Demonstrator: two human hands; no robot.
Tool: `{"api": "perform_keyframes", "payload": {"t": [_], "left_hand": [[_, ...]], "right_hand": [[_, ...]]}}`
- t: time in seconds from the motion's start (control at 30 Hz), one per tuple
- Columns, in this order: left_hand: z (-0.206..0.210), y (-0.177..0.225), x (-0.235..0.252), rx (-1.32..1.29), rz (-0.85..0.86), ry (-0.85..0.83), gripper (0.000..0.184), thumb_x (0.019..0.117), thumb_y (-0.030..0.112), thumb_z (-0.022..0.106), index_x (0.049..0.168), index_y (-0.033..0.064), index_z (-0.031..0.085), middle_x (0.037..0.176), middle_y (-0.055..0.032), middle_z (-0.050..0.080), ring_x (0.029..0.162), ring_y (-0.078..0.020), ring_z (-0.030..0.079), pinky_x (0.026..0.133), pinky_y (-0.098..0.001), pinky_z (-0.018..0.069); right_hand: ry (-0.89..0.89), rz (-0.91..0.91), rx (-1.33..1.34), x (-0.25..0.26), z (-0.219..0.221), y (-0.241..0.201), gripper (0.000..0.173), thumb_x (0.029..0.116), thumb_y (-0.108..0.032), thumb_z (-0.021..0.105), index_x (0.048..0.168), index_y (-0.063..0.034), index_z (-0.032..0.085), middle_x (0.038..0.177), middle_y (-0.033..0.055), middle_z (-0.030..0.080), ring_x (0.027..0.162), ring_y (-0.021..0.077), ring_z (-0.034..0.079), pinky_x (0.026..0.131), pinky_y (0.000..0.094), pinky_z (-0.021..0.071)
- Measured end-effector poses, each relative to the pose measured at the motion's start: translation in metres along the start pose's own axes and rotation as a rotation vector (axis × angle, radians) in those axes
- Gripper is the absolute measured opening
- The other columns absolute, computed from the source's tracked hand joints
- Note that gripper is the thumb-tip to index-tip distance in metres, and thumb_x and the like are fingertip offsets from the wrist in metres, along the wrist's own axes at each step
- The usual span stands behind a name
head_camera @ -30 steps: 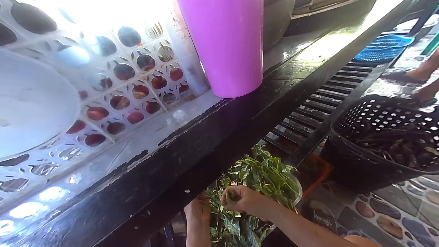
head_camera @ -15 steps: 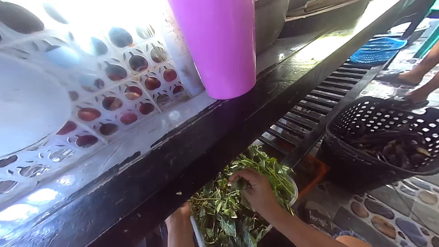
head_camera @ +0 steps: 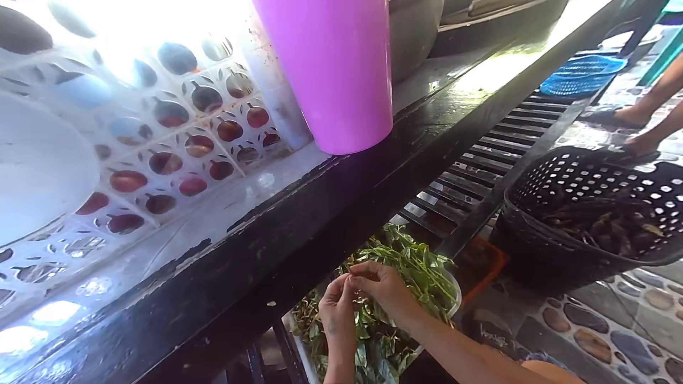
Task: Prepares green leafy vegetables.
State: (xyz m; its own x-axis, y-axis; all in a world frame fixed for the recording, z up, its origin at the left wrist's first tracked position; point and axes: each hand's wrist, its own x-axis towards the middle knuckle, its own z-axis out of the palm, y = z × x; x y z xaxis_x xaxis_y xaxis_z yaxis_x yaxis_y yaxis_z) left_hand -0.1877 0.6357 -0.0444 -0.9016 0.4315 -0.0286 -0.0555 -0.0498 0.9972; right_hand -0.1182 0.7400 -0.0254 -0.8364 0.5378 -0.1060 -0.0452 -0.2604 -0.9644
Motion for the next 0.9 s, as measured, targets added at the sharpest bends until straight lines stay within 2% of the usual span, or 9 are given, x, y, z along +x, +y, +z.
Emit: {"api": "perform_keyframes", "payload": {"t": [0.1,0.27,0.37,0.5,0.63,0.7,0.73,0.8,0.9], "left_hand": [[0.004,-0.003,-0.003,0.103,0.077,0.036,0.014,0.0987,0.010,0.065,0.100,-0.0010,0.074,0.070,-0.0073,0.066,0.050,-0.0120,0.056,0.046,-0.0245,0.0477],[-0.006,-0.011,0.000,0.302,0.154,0.024,0.013,0.0959,0.018,0.070,0.097,0.0070,0.076,0.072,-0.0007,0.067,0.049,-0.0087,0.052,0.045,-0.0256,0.0446],[-0.007,-0.011,-0.003,0.419,0.194,-0.021,0.011,0.0943,0.021,0.071,0.095,0.0116,0.078,0.084,0.0028,0.072,0.063,-0.0060,0.061,0.059,-0.0251,0.0516],[-0.003,-0.010,-0.008,0.521,0.334,0.027,0.007,0.0897,0.016,0.074,0.090,0.0104,0.078,0.090,0.0015,0.073,0.070,-0.0053,0.066,0.064,-0.0232,0.0561],[0.001,-0.008,-0.011,0.609,0.430,0.065,0.006,0.0848,0.011,0.075,0.085,0.0063,0.078,0.092,-0.0039,0.074,0.071,-0.0072,0.068,0.064,-0.0246,0.0581],[0.002,-0.009,-0.011,0.603,0.448,0.063,0.006,0.0853,0.015,0.076,0.085,0.0097,0.078,0.091,-0.0002,0.074,0.070,-0.0046,0.067,0.063,-0.0220,0.0573],[0.002,-0.009,-0.011,0.591,0.439,0.053,0.006,0.0861,0.017,0.076,0.086,0.0119,0.079,0.092,0.0019,0.074,0.070,-0.0035,0.067,0.062,-0.0212,0.0569],[0.002,-0.008,-0.011,0.531,0.373,0.022,0.008,0.0885,0.018,0.074,0.091,0.0126,0.079,0.093,0.0025,0.074,0.071,-0.0046,0.068,0.061,-0.0226,0.0576],[0.001,0.000,-0.013,0.336,0.159,-0.037,0.024,0.1005,0.017,0.061,0.119,0.0047,0.070,0.104,-0.0062,0.073,0.072,-0.0139,0.070,0.056,-0.0309,0.0592]], "right_hand": [[0.162,0.006,0.013,-0.001,0.001,-0.005,0.009,0.0933,-0.008,0.074,0.100,-0.0008,0.075,0.087,0.0081,0.075,0.076,0.0152,0.074,0.073,0.0296,0.0631],[0.317,-0.003,0.010,0.013,-0.027,-0.032,0.011,0.0999,-0.004,0.064,0.110,-0.0019,0.068,0.093,0.0103,0.072,0.078,0.0189,0.072,0.075,0.0325,0.0619],[0.144,-0.008,-0.164,0.009,-0.029,-0.034,0.025,0.1038,-0.020,0.062,0.127,-0.0110,0.066,0.106,0.0061,0.070,0.083,0.0158,0.067,0.072,0.0323,0.0562],[0.057,-0.028,-0.366,0.007,-0.023,-0.018,0.066,0.0869,-0.043,0.081,0.142,-0.0158,0.058,0.085,0.0016,0.065,0.071,0.0124,0.060,0.069,0.0335,0.0525],[0.077,-0.031,-0.500,0.006,-0.018,-0.014,0.096,0.0805,-0.051,0.084,0.156,-0.0170,0.036,0.085,0.0044,0.065,0.072,0.0163,0.061,0.072,0.0387,0.0549],[0.092,-0.048,-0.498,0.005,-0.018,-0.014,0.085,0.0870,-0.052,0.078,0.154,-0.0173,0.038,0.088,0.0059,0.066,0.074,0.0172,0.062,0.073,0.0394,0.0547],[0.106,-0.075,-0.484,0.006,-0.019,-0.014,0.068,0.0926,-0.049,0.073,0.148,-0.0170,0.048,0.091,0.0064,0.068,0.076,0.0167,0.064,0.075,0.0388,0.0551],[0.132,-0.112,-0.488,0.008,-0.020,-0.013,0.033,0.1018,-0.040,0.063,0.122,-0.0144,0.068,0.093,0.0029,0.071,0.080,0.0117,0.066,0.078,0.0327,0.0549],[0.058,-0.078,-0.548,0.009,-0.021,-0.013,0.030,0.1064,-0.036,0.054,0.110,-0.0116,0.072,0.088,0.0018,0.069,0.080,0.0104,0.064,0.077,0.0309,0.0525]]}}
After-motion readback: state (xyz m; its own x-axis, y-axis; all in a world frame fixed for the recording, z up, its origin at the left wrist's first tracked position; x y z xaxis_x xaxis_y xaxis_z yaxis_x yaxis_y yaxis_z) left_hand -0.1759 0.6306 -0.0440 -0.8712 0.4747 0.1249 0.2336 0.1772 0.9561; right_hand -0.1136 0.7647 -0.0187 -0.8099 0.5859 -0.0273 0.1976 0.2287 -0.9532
